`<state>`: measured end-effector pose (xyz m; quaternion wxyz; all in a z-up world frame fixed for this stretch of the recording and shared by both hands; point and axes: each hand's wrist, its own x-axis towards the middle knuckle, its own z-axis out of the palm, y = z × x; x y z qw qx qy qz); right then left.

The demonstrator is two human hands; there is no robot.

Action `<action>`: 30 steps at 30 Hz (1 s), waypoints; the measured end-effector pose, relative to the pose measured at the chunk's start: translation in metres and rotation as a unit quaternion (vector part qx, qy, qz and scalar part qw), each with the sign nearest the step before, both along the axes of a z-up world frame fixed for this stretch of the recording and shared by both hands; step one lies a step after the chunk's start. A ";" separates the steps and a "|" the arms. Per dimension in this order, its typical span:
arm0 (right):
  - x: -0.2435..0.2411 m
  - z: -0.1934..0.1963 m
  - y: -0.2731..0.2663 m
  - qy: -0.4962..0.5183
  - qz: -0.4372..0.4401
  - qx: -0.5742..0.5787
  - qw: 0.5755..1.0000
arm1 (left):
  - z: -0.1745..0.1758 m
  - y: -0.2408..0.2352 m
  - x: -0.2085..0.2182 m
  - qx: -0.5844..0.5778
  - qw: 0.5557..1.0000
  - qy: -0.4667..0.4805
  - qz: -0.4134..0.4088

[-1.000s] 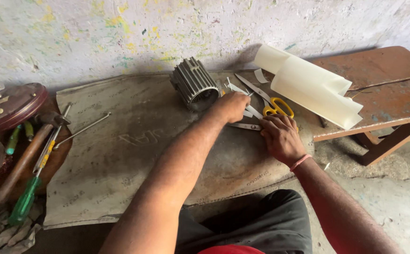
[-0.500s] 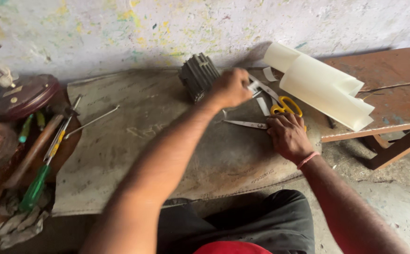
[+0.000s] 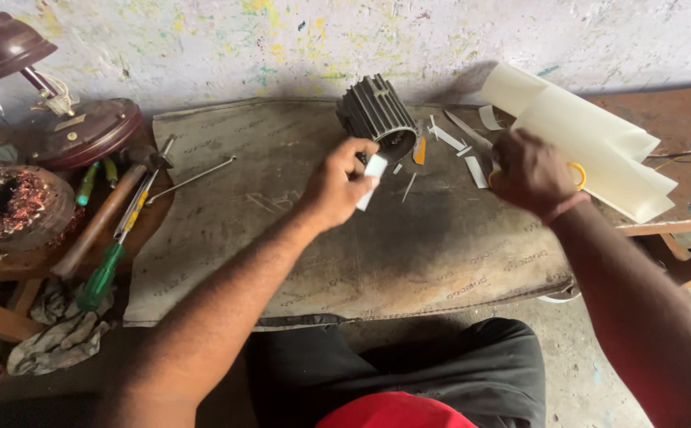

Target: The person inserts insulation strips into the slots of a motor stator. They use scissors to trim the strips and use a flat tool to push and secure the insulation inside the slots, rotating the stator to reach different sections.

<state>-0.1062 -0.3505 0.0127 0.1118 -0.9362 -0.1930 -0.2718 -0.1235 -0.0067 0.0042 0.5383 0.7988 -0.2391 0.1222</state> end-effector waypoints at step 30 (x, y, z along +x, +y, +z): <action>-0.004 -0.021 0.085 0.060 0.159 0.221 0.960 | -0.058 -0.063 0.023 -0.029 0.982 0.179 0.051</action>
